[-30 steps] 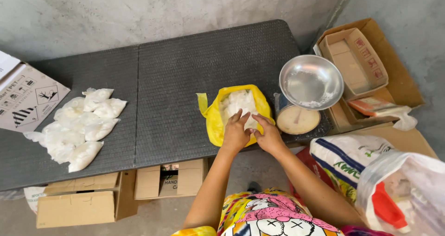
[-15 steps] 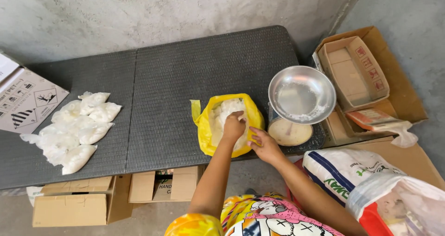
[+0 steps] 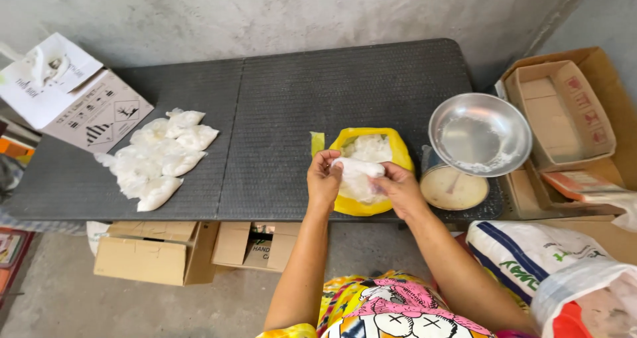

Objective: The recorder is seen weighing portions of a white powder and then placing them into individual plastic bags.

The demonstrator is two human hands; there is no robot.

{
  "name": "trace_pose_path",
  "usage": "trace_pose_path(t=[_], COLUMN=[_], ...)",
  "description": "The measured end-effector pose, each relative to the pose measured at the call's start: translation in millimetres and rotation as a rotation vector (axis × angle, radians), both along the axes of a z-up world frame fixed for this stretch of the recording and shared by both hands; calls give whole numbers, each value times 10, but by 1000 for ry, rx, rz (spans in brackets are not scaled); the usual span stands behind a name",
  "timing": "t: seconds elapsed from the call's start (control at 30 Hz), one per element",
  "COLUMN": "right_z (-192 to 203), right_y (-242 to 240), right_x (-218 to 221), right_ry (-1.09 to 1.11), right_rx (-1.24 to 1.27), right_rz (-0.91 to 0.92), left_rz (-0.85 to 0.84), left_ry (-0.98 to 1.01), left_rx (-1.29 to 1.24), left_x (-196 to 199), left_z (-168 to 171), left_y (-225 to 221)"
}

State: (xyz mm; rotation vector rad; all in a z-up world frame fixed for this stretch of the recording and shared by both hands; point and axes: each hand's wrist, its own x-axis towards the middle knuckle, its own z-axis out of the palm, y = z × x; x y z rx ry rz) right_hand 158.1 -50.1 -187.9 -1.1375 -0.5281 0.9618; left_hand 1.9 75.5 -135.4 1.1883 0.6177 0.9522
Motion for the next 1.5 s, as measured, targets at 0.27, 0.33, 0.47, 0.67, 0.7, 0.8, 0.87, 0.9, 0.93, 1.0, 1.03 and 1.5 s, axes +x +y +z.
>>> trace_pose_path(t=[0.27,0.33,0.47,0.67,0.7,0.8,0.87,0.9,0.93,1.0,1.03,1.5], right_z=[364,542,683,293,272,167,191,207,275,408,391,-129], right_y=[67,105,119,234,239,239,221,210,180,119,111,367], right_x=[-646,-928,-1332,-1713,-1804,-2018,-2110,-2148,-2185,-2265,-2298,-2416], right_ry=[120,168,286,171,139,165,213,259,258,301,301,495], right_rx=[-6,12,-6,3,16,59,49,42,43,-70,-70,-209], right_rz=[-5,7,-23,23,47,94,114,126,127,207,208,367], left_rz=[160,216,328,349,247,68,47,19,21,36,38,21], left_ry=[22,18,69,310,293,331,283,233,232,99,98,385], left_rx=[23,-50,21,592,554,294,187,83,83,-134,-134,118], left_x=[-708,-908,-1354,-1850,-1884,-2075,-2165,-2201,-2267,-2404,-2486,-3275], left_z=[38,-138,-249,210,191,-48,-360,-513,-533,-577,-543,-1414], left_y=[219,280,80,-478,-534,-553,-463,-416,-375,-295,-232,-49])
